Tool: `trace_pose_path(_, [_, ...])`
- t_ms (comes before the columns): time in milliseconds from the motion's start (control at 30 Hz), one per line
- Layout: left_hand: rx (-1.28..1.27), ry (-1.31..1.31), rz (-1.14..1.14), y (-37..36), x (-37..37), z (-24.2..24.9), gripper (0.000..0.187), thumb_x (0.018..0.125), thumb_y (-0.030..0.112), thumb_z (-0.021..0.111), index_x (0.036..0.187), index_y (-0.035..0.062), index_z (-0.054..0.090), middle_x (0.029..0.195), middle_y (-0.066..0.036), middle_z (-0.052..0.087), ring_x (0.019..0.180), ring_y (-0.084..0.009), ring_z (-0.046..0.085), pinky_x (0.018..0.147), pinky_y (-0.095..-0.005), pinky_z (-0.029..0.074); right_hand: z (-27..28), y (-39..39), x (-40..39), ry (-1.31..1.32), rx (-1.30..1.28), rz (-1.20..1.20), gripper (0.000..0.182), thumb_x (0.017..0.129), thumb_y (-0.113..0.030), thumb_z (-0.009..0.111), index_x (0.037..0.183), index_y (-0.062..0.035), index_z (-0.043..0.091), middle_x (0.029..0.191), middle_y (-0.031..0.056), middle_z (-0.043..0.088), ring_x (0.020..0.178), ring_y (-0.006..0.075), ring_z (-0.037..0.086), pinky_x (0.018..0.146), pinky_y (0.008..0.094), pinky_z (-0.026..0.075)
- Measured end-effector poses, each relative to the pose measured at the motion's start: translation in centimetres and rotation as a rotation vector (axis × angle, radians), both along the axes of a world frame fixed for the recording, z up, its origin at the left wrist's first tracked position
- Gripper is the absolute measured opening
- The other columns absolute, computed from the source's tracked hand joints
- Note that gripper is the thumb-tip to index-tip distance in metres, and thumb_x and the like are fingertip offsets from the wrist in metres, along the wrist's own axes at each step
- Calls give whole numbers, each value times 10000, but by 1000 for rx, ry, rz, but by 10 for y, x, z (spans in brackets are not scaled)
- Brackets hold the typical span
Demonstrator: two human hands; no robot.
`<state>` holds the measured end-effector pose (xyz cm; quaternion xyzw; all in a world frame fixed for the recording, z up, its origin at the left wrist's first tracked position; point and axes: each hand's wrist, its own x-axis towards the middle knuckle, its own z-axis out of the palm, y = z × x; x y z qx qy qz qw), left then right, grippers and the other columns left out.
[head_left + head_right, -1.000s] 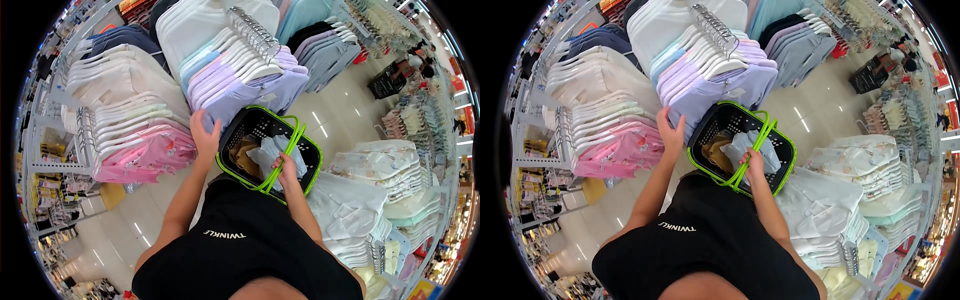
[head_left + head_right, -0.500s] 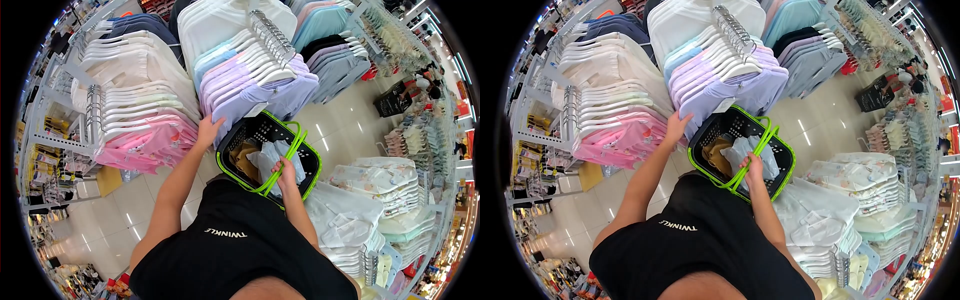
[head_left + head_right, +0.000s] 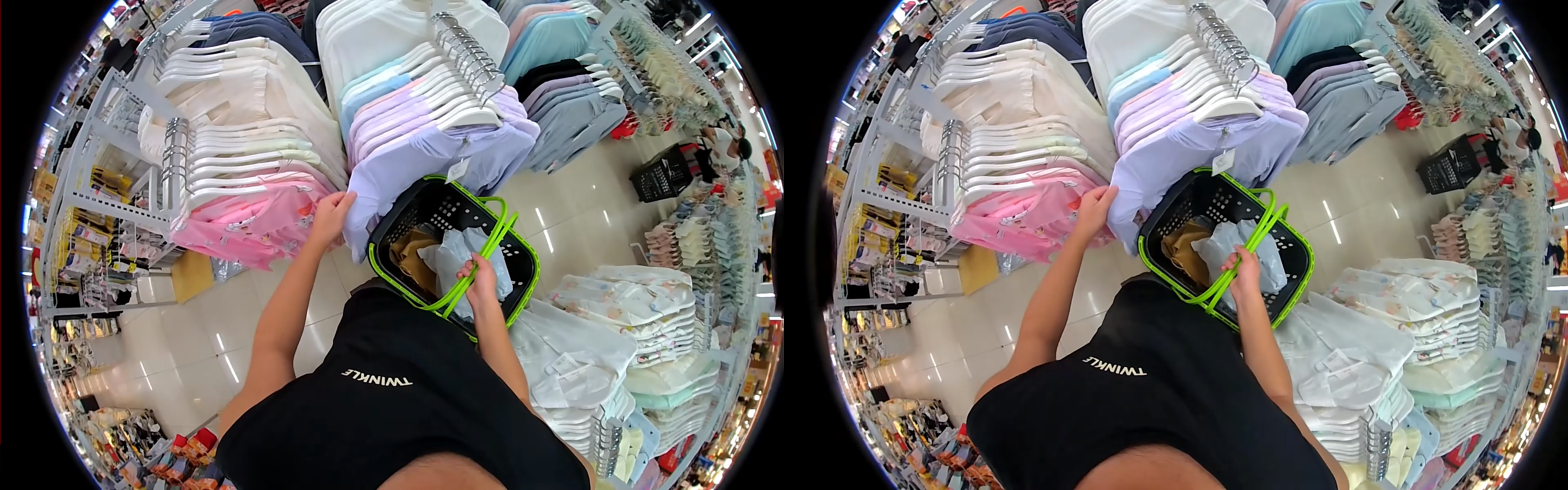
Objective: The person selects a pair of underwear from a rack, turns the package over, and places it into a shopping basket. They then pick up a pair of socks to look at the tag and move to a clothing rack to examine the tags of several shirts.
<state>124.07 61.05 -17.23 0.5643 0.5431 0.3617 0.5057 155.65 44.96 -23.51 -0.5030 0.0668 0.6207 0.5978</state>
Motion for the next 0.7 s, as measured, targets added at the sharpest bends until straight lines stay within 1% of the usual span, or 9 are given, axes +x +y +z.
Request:
trace_pose_path(133, [109, -4, 45, 7, -4, 24, 298, 931, 249, 595, 873, -39, 645, 744, 43, 557, 701, -43, 465, 615, -223, 389, 2, 1, -2, 12, 2, 8, 163, 882, -130, 558, 946, -106, 411, 683, 43, 439, 538, 165, 422, 530, 348, 414])
trace_pose_path(267, [135, 26, 106, 14, -21, 17, 293, 931, 252, 598, 859, -28, 647, 737, 51, 550, 686, -42, 457, 607, -215, 381, -1, 2, -2, 31, 11, -6, 182, 866, -125, 572, 959, -92, 419, 681, 46, 451, 535, 164, 439, 526, 351, 427])
trace_pose_path(367, [127, -67, 160, 15, -32, 9, 270, 924, 244, 611, 849, -13, 651, 726, 52, 538, 667, -42, 441, 588, -214, 367, -3, 2, -1, 12, 21, 4, 181, 868, -128, 573, 955, -99, 416, 681, 45, 451, 535, 164, 439, 523, 351, 427])
trace_pose_path(467, [103, -69, 115, 13, -41, 10, 245, 915, 232, 624, 847, -2, 658, 749, 37, 581, 680, -43, 495, 599, -216, 399, -6, 4, 0, 16, 21, 4, 181, 868, -129, 574, 951, -104, 415, 680, 44, 451, 534, 165, 439, 522, 352, 428])
trace_pose_path(533, [-103, -83, -21, -2, -31, 36, 229, 857, 216, 678, 882, -11, 666, 773, -8, 635, 728, -52, 571, 635, -221, 449, -6, 5, 1, 20, 24, 3, 183, 869, -130, 577, 947, -106, 412, 674, 43, 449, 528, 166, 436, 520, 353, 428])
trace_pose_path(567, [-104, -85, -18, -5, -31, 40, 229, 857, 216, 678, 882, -11, 666, 773, -8, 635, 728, -52, 571, 635, -221, 449, -5, 5, 1, 19, 23, 6, 183, 869, -130, 577, 947, -106, 412, 674, 43, 449, 528, 166, 436, 520, 353, 428])
trace_pose_path(633, [-34, 377, -340, -10, -33, 43, 310, 794, 238, 704, 987, -1, 669, 859, -75, 687, 779, -146, 644, 691, -312, 500, -4, 5, 1, 14, 1, 14, 149, 883, -126, 555, 932, -119, 414, 674, 36, 447, 538, 158, 433, 534, 339, 417])
trace_pose_path(667, [-36, 376, -336, -10, -37, 33, 310, 794, 238, 704, 987, -1, 669, 859, -75, 687, 779, -146, 644, 691, -312, 500, -3, 5, 0, 13, -1, 18, 149, 883, -126, 555, 932, -119, 414, 674, 36, 447, 538, 158, 433, 534, 339, 417])
trace_pose_path(700, [-163, 520, -384, -9, -42, 14, 349, 772, 250, 712, 1009, -2, 664, 861, -114, 687, 780, -185, 655, 705, -330, 502, -2, 6, 1, 18, 6, 18, 149, 883, -128, 555, 929, -119, 413, 671, 36, 446, 532, 157, 431, 534, 339, 418])
